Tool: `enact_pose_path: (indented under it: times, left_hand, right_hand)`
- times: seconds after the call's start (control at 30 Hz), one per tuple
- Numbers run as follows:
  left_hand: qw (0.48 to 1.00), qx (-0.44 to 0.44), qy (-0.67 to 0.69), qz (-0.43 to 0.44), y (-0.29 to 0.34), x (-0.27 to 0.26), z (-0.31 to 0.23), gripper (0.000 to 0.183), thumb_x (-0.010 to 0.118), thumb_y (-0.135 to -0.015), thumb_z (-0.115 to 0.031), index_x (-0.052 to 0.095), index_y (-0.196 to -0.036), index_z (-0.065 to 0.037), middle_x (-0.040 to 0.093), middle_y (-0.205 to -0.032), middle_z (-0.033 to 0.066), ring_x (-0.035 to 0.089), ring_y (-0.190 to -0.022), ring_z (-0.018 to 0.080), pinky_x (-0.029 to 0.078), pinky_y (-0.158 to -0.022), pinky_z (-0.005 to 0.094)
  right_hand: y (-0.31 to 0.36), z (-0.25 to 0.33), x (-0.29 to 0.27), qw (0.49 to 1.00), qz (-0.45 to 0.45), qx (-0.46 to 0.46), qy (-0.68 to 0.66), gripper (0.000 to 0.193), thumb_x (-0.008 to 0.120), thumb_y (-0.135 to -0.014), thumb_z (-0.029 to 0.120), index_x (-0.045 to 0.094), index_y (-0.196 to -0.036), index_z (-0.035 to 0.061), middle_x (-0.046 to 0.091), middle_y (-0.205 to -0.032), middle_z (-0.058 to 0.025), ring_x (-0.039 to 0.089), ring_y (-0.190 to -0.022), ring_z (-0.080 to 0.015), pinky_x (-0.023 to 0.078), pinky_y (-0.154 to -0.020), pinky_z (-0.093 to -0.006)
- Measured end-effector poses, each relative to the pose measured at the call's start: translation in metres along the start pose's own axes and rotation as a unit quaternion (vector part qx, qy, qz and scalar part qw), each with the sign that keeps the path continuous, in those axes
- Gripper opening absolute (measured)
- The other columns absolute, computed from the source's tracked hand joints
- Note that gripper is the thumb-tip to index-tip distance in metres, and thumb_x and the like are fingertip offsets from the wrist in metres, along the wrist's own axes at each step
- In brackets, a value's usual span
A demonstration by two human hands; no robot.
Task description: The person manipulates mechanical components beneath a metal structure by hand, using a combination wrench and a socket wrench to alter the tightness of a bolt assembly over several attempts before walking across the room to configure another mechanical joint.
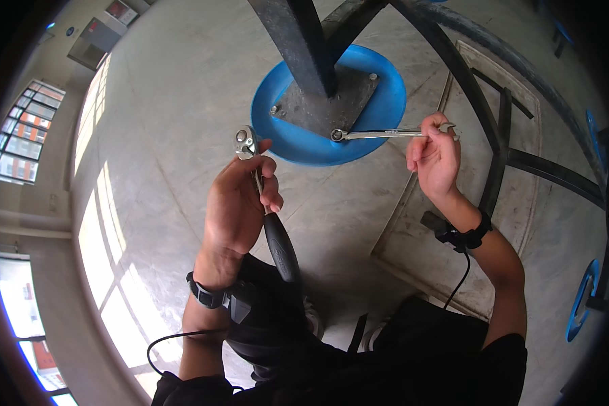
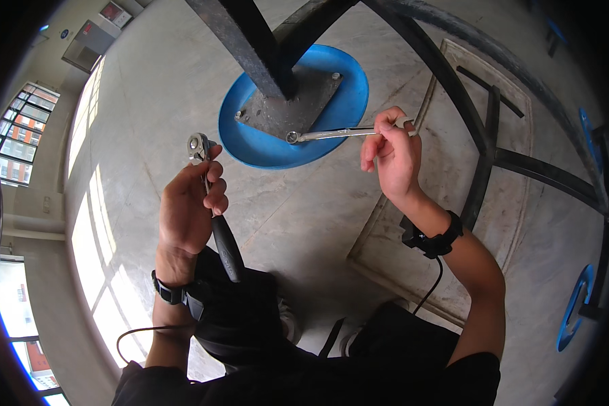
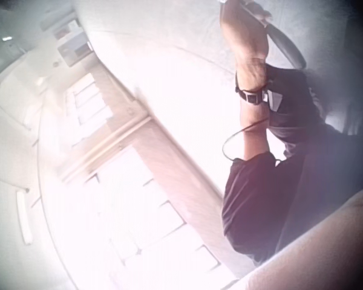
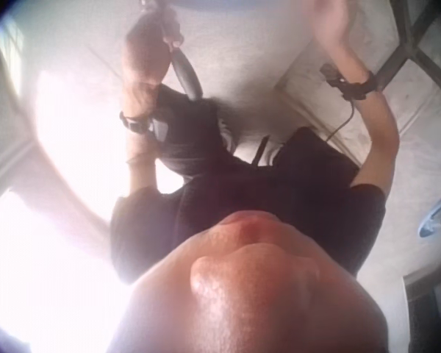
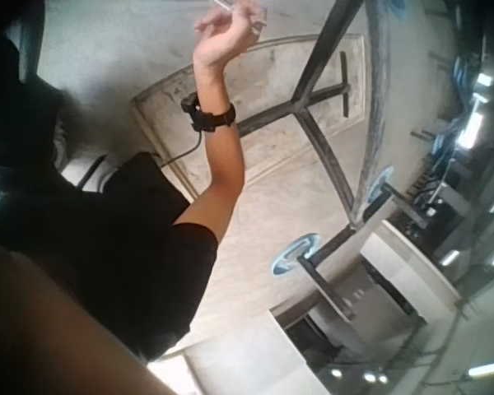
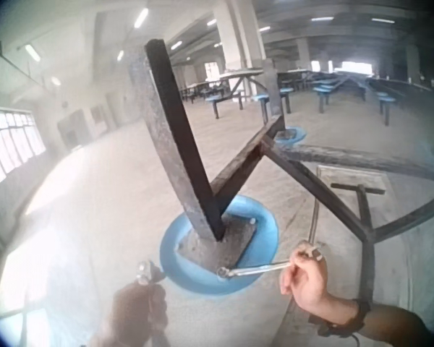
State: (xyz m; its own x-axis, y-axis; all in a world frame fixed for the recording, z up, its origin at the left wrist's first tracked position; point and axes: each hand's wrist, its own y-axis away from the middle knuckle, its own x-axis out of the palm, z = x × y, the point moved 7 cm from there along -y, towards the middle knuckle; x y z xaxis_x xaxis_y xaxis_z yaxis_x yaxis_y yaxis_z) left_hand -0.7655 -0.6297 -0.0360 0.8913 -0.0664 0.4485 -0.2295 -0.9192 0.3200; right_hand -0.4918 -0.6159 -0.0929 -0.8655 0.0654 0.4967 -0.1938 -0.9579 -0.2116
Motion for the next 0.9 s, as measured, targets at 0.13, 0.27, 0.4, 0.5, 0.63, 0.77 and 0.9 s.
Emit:
enact_pose_path:
  times: [0.13,0.27,0.4,0.5,0.63,0.77,0.9]
  left_hand:
    - [0.999,-0.007,0.042,-0.022,-0.015,-0.022,-0.003,0.029,0.04,-0.09,-0.009,0.043,-0.115,0.006,0.054,-0.086,0.0063,0.054,-0.069,0.0167,0.05,-0.074,0.0333]
    - [0.995,-0.05,0.09,-0.017,-0.028,-0.023,0.004,0.029,0.039,-0.089,-0.008,0.046,-0.11,0.01,0.057,-0.096,0.0148,0.058,-0.085,0.0238,0.048,-0.087,0.0355]
    - [0.993,-0.066,0.09,0.025,-0.037,-0.017,0.008,0.038,0.036,-0.088,-0.009,0.041,-0.117,0.015,0.055,-0.113,0.0231,0.058,-0.102,0.0294,0.045,-0.096,0.0392]
    - [0.99,-0.09,0.087,0.067,-0.037,-0.018,0.014,0.046,0.032,-0.089,-0.009,0.034,-0.125,0.018,0.049,-0.125,0.0267,0.057,-0.109,0.0296,0.044,-0.099,0.0416]
    - [0.995,-0.064,0.036,0.068,-0.038,-0.01,0.014,0.046,0.033,-0.089,-0.004,0.03,-0.128,0.018,0.05,-0.123,0.0272,0.056,-0.11,0.0312,0.044,-0.098,0.0416]
    - [0.998,-0.02,0.023,0.048,-0.037,-0.01,0.012,0.04,0.045,-0.085,0.003,0.038,-0.122,0.015,0.05,-0.115,0.0213,0.058,-0.104,0.0292,0.05,-0.086,0.0405]
    - [0.999,-0.025,-0.034,-0.009,-0.033,-0.015,0.01,0.043,0.047,-0.085,0.003,0.037,-0.126,0.012,0.05,-0.113,0.0196,0.059,-0.098,0.0251,0.05,-0.083,0.0378]
  right_hand:
    - [0.027,-0.005,0.003,1.0,0.013,0.024,0.015,0.013,0.04,-0.088,0.018,0.041,-0.087,0.0056,0.054,-0.059,-0.0117,0.055,-0.049,-0.0224,0.043,-0.046,-0.0305]
    - [0.037,-0.007,0.004,0.998,0.003,0.026,0.053,0.013,0.04,-0.089,0.018,0.04,-0.094,0.0062,0.061,-0.07,-0.0152,0.061,-0.058,-0.0258,0.049,-0.053,-0.0335]
    - [0.046,-0.009,0.01,0.995,0.007,0.053,0.083,0.013,0.04,-0.09,0.016,0.04,-0.097,0.0055,0.064,-0.079,-0.0185,0.065,-0.065,-0.0283,0.052,-0.058,-0.0353]
    - [0.058,-0.006,0.017,0.994,0.021,0.062,0.082,0.013,0.04,-0.092,0.016,0.039,-0.1,0.0052,0.065,-0.086,-0.0201,0.066,-0.071,-0.0297,0.053,-0.062,-0.0361]
    - [0.068,-0.006,0.026,0.99,0.039,0.083,0.105,0.016,0.04,-0.093,0.018,0.037,-0.102,0.0052,0.065,-0.092,-0.021,0.067,-0.076,-0.0302,0.054,-0.064,-0.037]
    - [0.072,-0.007,0.027,0.988,0.049,0.075,0.129,0.016,0.042,-0.094,0.018,0.036,-0.102,0.0055,0.064,-0.095,-0.0218,0.067,-0.078,-0.0309,0.054,-0.067,-0.0376]
    - [0.08,-0.006,0.035,0.983,0.082,0.085,0.14,0.018,0.045,-0.093,0.018,0.035,-0.103,0.006,0.063,-0.099,-0.0223,0.066,-0.08,-0.031,0.054,-0.068,-0.0372]
